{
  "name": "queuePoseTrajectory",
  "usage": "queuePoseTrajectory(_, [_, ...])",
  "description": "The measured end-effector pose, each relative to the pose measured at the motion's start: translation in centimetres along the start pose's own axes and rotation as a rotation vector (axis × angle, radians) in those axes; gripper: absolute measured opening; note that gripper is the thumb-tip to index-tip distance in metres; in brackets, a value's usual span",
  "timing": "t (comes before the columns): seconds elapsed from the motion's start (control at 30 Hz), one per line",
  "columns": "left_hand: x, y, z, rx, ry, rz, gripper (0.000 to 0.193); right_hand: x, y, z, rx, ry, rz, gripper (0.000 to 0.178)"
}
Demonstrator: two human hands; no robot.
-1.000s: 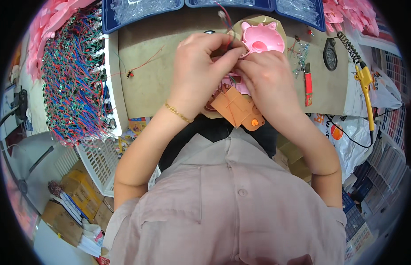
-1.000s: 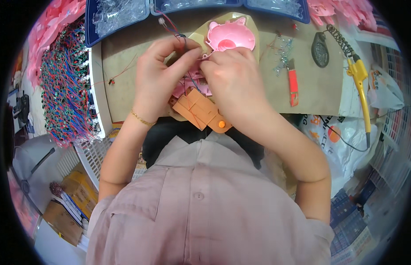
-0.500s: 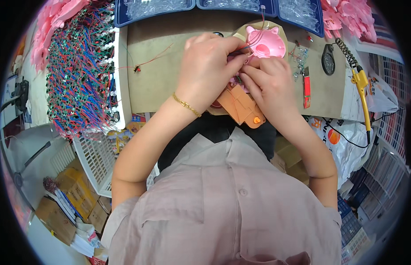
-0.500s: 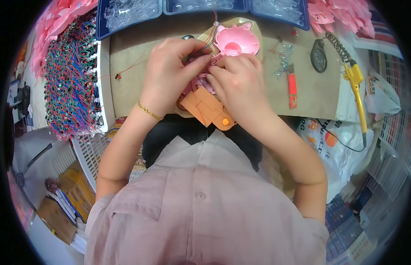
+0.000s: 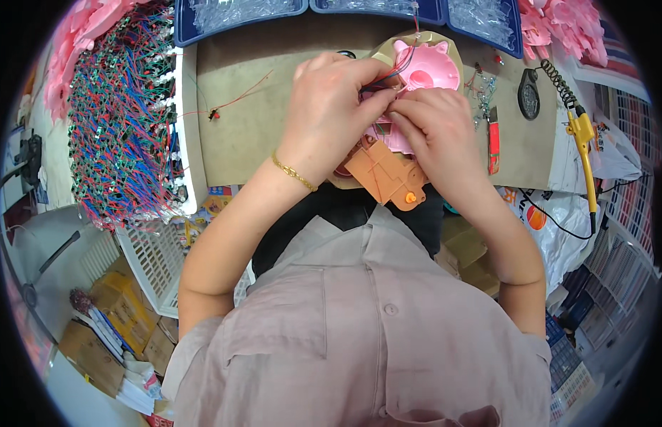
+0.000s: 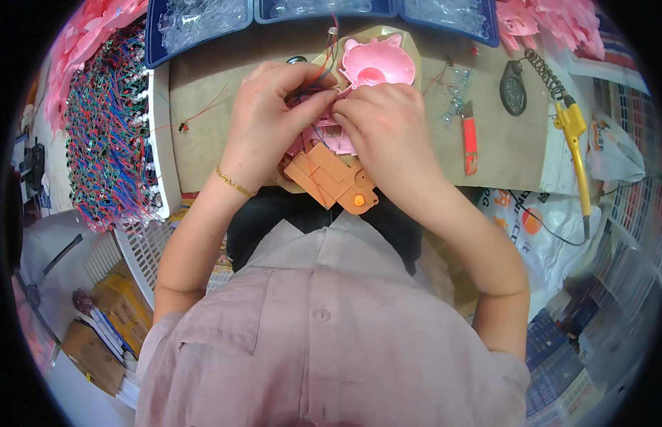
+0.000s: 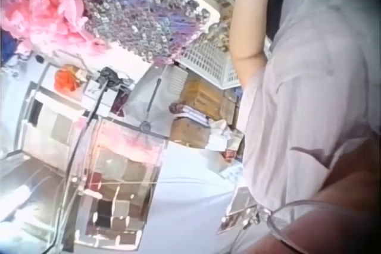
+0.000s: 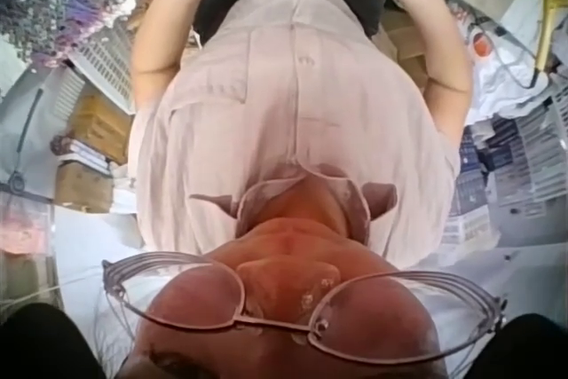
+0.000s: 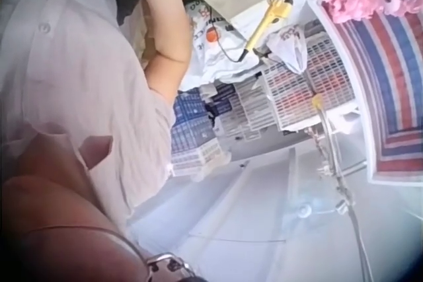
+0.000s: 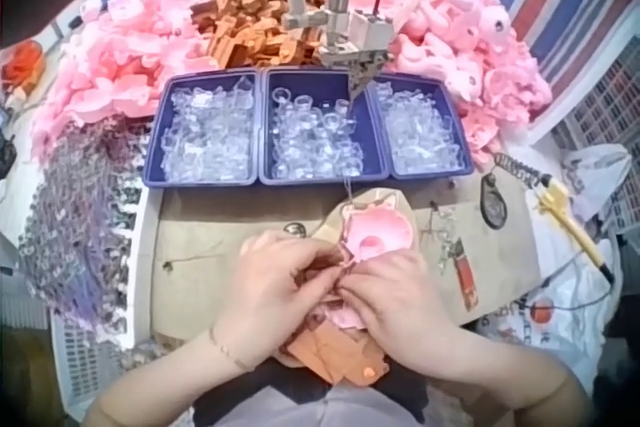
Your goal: Assembling a mechanical pink unicorn toy by installing internal electronics and joining the plastic housing parts.
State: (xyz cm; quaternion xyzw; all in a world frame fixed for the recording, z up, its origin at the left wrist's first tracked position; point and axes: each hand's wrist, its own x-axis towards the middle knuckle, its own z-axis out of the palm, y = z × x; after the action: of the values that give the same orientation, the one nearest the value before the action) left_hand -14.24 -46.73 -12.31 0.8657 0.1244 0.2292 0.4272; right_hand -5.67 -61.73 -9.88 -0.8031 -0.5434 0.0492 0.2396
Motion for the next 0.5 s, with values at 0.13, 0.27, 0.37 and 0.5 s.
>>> queuePoseTrajectory(0.13, [0.2, 0.3, 0.1, -0.114, 0.027, -0.046, 0.013, 0.3, -0.4, 0.3, -0.069, 0.005, -0.011, 0.009])
queuePoseTrajectory(0.27, [0.2, 0.3, 0.1, -0.135, 0.014, -0.048, 0.015, 0.5, -0.6, 0.2, -0.131, -0.050, -0.010, 0.010])
queuePoseTrajectory(0.37, [0.2, 0.6, -0.1, -0.379, -0.037, -0.235, 0.016, 0.3, -0.6, 0.2, -0.123, -0.039, -0.024, 0.010])
queuePoseTrajectory(0.5, [0.2, 0.2, -0.9, -0.219, -0.028, -0.126, 0.017, -0.5, -0.3, -1.0, 0.022, -0.046, 0.006, 0.017])
